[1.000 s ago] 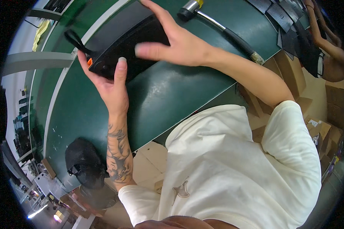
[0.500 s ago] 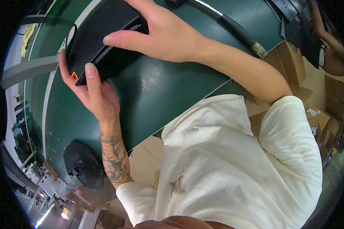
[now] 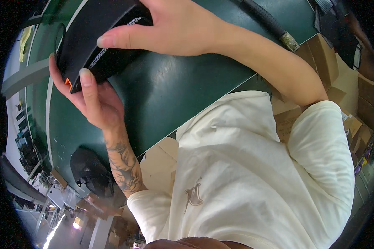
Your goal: The person assembles small black electronic devices on a green workbench. They use a yellow-handled hammer to tap components into place and inspect the devices by turning them over. The person handles the items one at a time, moving them from a pile to the work area.
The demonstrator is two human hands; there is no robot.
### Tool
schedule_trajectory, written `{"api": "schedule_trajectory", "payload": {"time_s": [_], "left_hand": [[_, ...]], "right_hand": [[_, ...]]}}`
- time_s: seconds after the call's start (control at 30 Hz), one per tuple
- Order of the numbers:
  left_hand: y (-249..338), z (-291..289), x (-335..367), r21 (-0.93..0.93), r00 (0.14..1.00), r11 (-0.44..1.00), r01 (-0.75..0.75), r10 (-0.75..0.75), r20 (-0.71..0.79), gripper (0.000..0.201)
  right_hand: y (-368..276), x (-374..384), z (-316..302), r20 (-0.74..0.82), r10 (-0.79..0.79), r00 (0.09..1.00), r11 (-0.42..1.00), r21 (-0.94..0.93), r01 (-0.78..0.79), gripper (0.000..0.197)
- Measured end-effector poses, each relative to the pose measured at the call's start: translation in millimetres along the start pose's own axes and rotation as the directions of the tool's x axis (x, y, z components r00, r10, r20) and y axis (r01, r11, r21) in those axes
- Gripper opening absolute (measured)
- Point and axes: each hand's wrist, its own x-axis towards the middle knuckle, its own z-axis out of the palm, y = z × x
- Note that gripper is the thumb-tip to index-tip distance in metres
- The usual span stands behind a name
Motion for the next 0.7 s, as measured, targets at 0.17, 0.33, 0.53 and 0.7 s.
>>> {"api": "schedule_trajectory", "payload": {"time_s": [0.17, 0.33, 0.53, 0.7], "left_hand": [[-1.5, -1.8, 2.4, -0.024, 1.0, 1.0, -0.014, 0.015, 0.018, 0.071], [-5.1, -3.5, 1.1, 0.03, 0.999, 0.999, -0.037, 0.038, -0.022, 0.066], [-12.8, -2.8, 4.9, 0.146, 0.994, 0.989, -0.038, 0.053, -0.099, 0.07], [-22.3, -9.6, 11.1, 0.243, 0.984, 0.962, -0.128, 0.153, -0.086, 0.072]], "right_hand": [[-1.6, -1.2, 1.9, -0.013, -0.006, 1.0, 1.0, -0.018, 0.006, 0.075], [7.9, -0.9, 4.5, -0.043, -0.182, 0.982, 0.982, -0.063, 0.179, 0.069], [-12.0, -1.4, 3.8, -0.054, -0.083, 0.995, 0.995, -0.068, 0.08, 0.062], [20.1, 5.2, -5.4, -0.016, -0.099, 0.995, 0.991, -0.092, 0.097, 0.059]]}}
